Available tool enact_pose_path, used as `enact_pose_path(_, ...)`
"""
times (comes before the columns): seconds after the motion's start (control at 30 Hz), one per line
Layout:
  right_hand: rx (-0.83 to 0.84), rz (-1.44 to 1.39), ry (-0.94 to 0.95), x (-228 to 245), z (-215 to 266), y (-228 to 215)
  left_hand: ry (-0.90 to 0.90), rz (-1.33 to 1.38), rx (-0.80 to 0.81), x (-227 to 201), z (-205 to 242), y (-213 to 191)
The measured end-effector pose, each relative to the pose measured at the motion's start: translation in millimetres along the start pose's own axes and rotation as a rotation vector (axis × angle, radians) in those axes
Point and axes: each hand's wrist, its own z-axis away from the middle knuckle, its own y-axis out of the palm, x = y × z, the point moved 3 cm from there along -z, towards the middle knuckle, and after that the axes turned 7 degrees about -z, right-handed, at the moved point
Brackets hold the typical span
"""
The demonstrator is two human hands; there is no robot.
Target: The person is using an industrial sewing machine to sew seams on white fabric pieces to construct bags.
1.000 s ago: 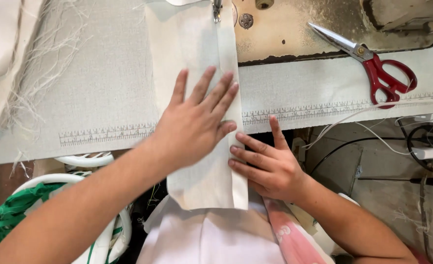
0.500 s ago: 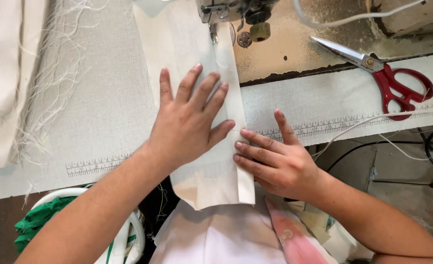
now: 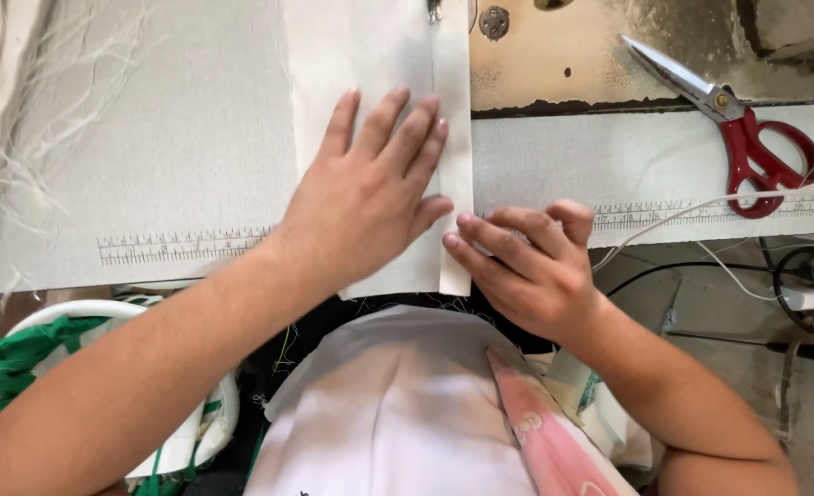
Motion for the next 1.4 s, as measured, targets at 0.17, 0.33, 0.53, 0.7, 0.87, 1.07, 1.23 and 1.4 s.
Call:
enact_pose_path(0.17, -0.079, -0.035, 0.047, 11.7, 15.1, 4.5, -0.023, 0.13, -0.067, -10.4, 18.0, -1.3)
enact_pose_path(0.33, 0.013, -0.199, 0.044, 10.8, 23.9, 10.9, -0.039, 0.155, -0.054, -13.8, 23.4, -0.7)
enact_pose_path(0.53, 0.098, -0.13, 0.11, 5.1, 24.5, 5.8, 0.084, 0.07, -0.151, -11.3, 29.5, -10.9)
enact_pose_path(0.7, -0.055, -0.137, 0.202, 4.7, 42.6, -1.5, 0.083, 0.074, -0.167, -10.4, 30.8, -9.3)
enact_pose_path(0.87, -0.146, 0.107, 0.093, 10.9, 52.1, 17.2, 0.089, 0.089, -0.193, -12.5, 30.8, -9.5)
enact_pose_path(1.07, -0.161, 0.025, 0.067, 16.5, 36.5, 15.3, 0.052, 0.109, -0.123, -13.6, 28.3, -14.2)
enact_pose_path(1.23, -0.009, 0.034, 0.141, 13.0, 34.4, 10.8, 0.03, 0.022, -0.084, -15.4, 24.9, -12.8)
enact_pose_path(1.4, 0.126, 0.006, 0.213, 7.5, 19.8, 0.4, 0.034, 0.069, -0.061, -1.4, 13.7, -5.5)
